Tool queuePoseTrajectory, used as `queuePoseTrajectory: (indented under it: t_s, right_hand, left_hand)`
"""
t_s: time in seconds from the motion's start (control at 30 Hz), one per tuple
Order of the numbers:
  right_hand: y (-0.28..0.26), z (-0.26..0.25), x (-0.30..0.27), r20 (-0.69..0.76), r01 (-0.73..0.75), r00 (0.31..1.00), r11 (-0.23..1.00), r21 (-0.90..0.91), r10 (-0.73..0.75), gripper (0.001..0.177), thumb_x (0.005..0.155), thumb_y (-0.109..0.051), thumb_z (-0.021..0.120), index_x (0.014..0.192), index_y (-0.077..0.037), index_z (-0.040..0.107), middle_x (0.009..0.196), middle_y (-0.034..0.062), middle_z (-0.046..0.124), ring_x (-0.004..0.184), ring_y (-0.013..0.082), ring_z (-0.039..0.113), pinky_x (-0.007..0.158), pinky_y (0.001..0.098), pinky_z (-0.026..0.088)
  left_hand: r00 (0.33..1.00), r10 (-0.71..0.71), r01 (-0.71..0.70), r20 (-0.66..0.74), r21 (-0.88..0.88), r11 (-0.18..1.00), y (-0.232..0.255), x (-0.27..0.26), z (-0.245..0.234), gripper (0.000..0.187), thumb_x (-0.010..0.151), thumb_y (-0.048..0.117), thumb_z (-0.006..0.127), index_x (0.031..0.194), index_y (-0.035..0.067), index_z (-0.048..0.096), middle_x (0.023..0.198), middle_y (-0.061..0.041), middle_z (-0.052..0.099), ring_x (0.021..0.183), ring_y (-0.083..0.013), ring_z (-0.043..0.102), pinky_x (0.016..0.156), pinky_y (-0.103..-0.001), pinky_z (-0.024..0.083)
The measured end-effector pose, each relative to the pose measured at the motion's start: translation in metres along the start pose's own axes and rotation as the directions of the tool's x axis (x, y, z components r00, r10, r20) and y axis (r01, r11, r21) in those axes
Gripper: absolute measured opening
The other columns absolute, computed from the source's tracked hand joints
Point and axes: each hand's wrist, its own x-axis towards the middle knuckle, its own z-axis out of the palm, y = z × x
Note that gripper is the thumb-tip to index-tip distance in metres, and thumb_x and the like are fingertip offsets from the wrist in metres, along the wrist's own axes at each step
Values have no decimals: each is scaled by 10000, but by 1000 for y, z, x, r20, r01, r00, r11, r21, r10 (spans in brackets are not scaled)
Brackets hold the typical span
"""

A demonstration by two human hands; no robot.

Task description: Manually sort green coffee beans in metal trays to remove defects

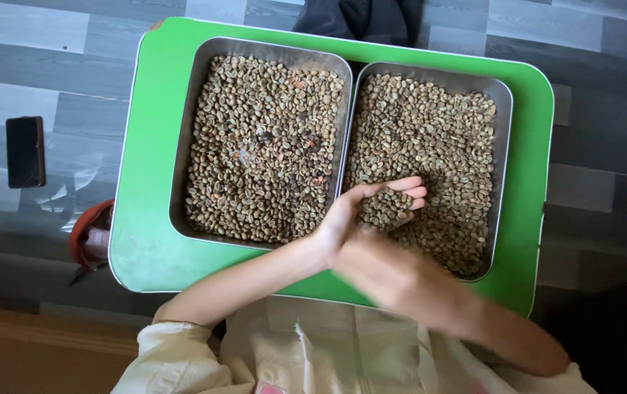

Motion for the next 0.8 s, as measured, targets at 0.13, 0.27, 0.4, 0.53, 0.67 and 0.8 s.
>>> queuePoseTrajectory:
  t_s: [0.13,0.27,0.4,0.53,0.67,0.8]
  right_hand:
    - [22,21,-13,-85,-390,909,905,169,407,203,910,-24,635,1099,-55,704,1202,111,688,1114,195,654,981,314,541]
    - [43,13,4,-239,-382,837,838,390,492,260,932,64,620,1181,23,682,1337,169,606,1263,290,581,1070,389,476]
    - [50,-7,-17,-114,-470,810,754,460,575,257,934,14,631,1185,-2,685,1251,142,667,1134,258,650,921,336,549]
    - [57,-7,-35,-10,-470,842,741,479,540,248,916,-20,627,1157,11,676,1189,188,677,1065,295,655,839,365,566]
    - [60,-1,-39,118,-430,895,761,486,430,353,865,-149,706,1197,-31,684,1194,187,631,1020,320,641,811,401,585]
    - [56,1,-37,73,-400,909,806,437,411,239,877,-81,702,1109,-32,721,1107,115,648,1004,279,663,828,380,589]
  left_hand:
    - [999,49,-50,11,77,996,-22,12,-29,591,1029,217,301,1554,-37,393,1431,-270,533,1318,-321,562,1092,-410,472]
    - [961,-47,5,-273,-155,988,-52,41,-107,458,987,275,568,1339,-17,588,1282,-229,632,1153,-333,665,963,-469,566]
    - [905,-42,-8,-424,-116,993,-30,12,-48,350,933,254,666,1204,33,667,1101,-135,690,934,-236,718,752,-289,618]
    - [914,27,-89,-405,-135,987,-32,16,-55,335,974,228,628,1206,-12,653,1091,-174,661,945,-269,680,828,-362,600]
    - [939,27,-115,-342,-241,964,-30,9,-50,332,980,247,588,1203,19,678,1027,-104,706,859,-242,687,737,-328,601]
    - [962,69,-160,-265,-338,927,-11,-8,32,276,991,200,555,1162,11,659,1007,-60,676,818,-113,656,726,-268,548]
